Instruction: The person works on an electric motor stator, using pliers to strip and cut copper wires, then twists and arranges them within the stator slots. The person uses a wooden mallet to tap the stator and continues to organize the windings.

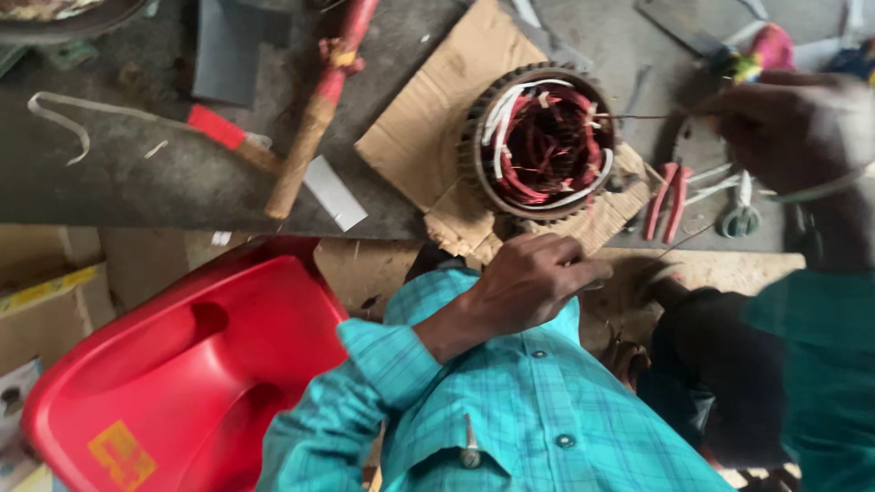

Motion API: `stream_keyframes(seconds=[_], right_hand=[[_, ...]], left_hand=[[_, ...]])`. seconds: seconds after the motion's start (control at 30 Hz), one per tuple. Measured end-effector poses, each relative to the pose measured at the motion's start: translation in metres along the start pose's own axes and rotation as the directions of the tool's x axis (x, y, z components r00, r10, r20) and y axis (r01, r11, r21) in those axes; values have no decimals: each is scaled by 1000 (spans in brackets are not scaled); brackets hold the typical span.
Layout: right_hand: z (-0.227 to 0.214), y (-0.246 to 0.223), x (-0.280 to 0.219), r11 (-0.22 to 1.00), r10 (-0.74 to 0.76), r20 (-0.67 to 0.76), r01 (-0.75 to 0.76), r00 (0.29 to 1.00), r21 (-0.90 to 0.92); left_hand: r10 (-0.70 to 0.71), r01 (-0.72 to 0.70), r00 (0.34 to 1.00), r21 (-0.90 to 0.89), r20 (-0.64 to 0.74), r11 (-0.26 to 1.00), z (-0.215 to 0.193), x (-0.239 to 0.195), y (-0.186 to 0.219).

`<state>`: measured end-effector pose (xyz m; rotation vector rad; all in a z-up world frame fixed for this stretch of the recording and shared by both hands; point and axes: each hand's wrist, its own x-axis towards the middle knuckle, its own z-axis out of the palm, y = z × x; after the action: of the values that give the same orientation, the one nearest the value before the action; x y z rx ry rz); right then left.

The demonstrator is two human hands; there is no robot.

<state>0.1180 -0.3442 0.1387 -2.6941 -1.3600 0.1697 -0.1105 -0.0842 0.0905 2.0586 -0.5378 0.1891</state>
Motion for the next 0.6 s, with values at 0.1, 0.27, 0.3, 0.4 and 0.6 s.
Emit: stream_keyframes(seconds=[0.1, 0.27, 0.3, 0.4, 0.6], right_hand=[[-24, 18, -44, 965, 229, -1, -227, 973, 132], [-11, 13, -119, 793, 553, 136, -570, 822, 217], [-3, 14, -133, 756, 590, 176, -616, 788, 220], [36, 36, -170, 583, 677, 115, -625, 727, 519], [179, 134, -241, 509, 779, 115, -728, 616, 459]], left_hand=[[98, -98, 995, 3, -9, 995, -15, 1, 6], [319, -314, 944, 75, -79, 947, -41, 10, 10], [324, -319, 943, 74, -76, 945, -44, 11, 13], [323, -317, 944, 91, -64, 944, -59, 16, 29], [212, -183, 971, 217, -114, 959, -63, 23, 90]])
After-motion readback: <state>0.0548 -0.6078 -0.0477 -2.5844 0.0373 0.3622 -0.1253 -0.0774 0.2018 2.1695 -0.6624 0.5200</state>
